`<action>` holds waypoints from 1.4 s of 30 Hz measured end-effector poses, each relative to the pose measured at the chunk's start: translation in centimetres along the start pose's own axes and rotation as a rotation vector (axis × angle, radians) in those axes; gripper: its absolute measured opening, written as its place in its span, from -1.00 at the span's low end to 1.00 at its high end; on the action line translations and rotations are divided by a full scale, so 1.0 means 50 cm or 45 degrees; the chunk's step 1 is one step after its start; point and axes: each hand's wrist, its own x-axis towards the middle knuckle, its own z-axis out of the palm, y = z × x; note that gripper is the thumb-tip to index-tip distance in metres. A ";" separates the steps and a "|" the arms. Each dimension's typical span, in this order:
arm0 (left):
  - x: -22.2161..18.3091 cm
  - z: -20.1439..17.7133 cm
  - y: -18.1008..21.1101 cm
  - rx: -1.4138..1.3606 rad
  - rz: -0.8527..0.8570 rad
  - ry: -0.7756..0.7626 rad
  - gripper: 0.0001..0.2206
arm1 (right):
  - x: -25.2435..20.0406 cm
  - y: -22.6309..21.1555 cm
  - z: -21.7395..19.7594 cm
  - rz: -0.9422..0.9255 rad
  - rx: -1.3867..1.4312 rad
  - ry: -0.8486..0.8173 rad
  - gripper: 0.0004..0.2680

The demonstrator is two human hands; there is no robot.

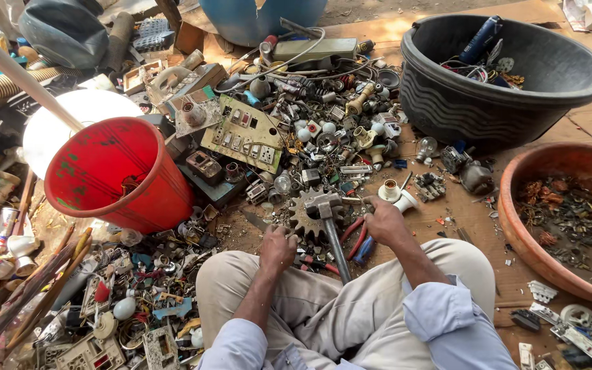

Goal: The person sits on the ground surrounded by electronic waste and uses a hammer and pliers to dismantle various components. They repeatedly strike items like light bulb sockets and metal casings against a gear to break them apart, occasionally using pliers to pull or twist parts.

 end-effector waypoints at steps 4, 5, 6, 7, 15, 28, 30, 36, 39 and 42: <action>-0.039 -0.016 0.042 0.058 0.053 0.063 -0.65 | -0.076 -0.030 -0.048 -0.060 0.060 0.010 -0.67; -0.051 -0.017 0.054 0.075 0.104 0.091 -0.65 | -0.095 -0.035 -0.057 -0.064 0.038 -0.008 -0.67; -0.063 -0.018 0.065 0.090 0.153 0.123 -0.65 | -0.111 -0.041 -0.067 -0.073 0.013 -0.028 -0.67; -0.074 -0.017 0.074 0.111 0.174 0.122 -0.64 | -0.126 -0.043 -0.077 -0.089 0.072 -0.035 -0.68; -0.125 -0.039 0.091 0.206 0.191 0.084 -0.65 | -0.182 -0.026 -0.130 -0.212 0.131 0.065 -0.69; -0.109 -0.022 0.093 0.248 0.175 -0.013 -0.60 | -0.168 -0.013 -0.129 -0.078 0.122 -0.056 -0.67; -0.110 -0.022 0.086 0.246 0.231 0.024 -0.61 | -0.168 -0.005 -0.139 -0.297 0.247 0.114 -0.69; -0.109 -0.036 0.077 0.221 0.146 0.010 -0.64 | -0.175 -0.036 -0.133 -0.090 0.138 0.016 -0.68; -0.116 -0.038 0.090 0.224 0.198 0.040 -0.63 | -0.172 -0.054 -0.120 -0.182 0.198 -0.011 -0.68; -0.120 -0.038 0.101 0.218 0.220 -0.002 -0.64 | -0.169 -0.051 -0.121 -0.360 0.091 -0.005 -0.68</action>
